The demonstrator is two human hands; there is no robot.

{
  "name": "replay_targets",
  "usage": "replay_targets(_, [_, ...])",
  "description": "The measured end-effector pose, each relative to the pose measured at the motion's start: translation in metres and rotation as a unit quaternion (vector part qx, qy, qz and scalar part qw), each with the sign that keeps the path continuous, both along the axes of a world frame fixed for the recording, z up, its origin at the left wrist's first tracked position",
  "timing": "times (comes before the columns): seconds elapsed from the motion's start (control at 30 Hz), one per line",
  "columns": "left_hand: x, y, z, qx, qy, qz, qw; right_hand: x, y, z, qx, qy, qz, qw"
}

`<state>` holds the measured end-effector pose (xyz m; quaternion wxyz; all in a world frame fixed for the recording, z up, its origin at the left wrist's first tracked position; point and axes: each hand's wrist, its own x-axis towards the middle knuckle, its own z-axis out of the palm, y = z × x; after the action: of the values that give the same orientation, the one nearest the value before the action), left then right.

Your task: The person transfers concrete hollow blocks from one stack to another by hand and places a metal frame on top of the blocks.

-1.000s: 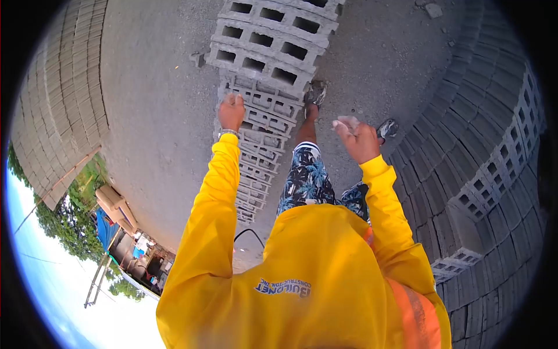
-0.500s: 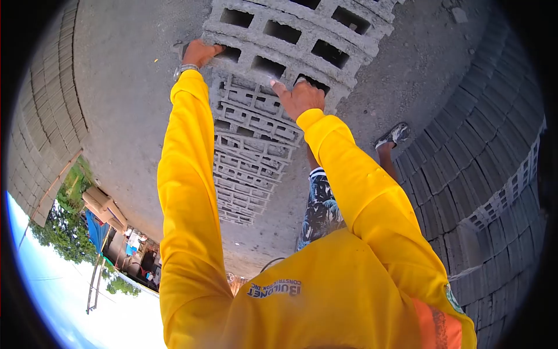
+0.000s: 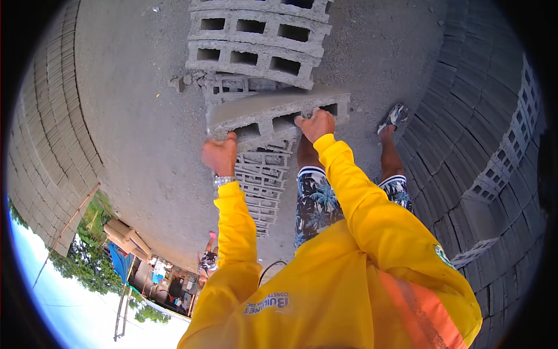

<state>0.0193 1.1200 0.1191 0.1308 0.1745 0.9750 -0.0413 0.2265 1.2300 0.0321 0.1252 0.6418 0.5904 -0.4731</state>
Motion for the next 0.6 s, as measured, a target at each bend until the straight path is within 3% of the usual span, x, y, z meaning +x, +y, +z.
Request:
replay_targets(0.07, [0.044,0.0,0.026,0.088,-0.053,0.061,0.993,0.045,0.017,0.028,0.007,0.008,0.028,1.0])
replay_targets(0.2, [0.147,0.014,0.08,0.276,-0.179,0.077,0.941,0.144,0.051,0.114,0.045,0.024,0.062,0.997])
replay_targets(0.37, [0.283,0.077,0.152,0.277,-0.251,0.077,0.924,0.293,0.102,0.217,0.157,0.009,0.045,0.987])
replay_targets(0.5, [0.39,0.129,0.196,0.281,-0.387,0.07,0.875,0.417,0.14,0.301,0.252,-0.064,0.0,0.966])
replay_targets(0.6, [0.467,0.169,0.215,0.313,-0.466,-0.049,0.826,0.51,0.153,0.336,0.326,-0.108,-0.041,0.938])
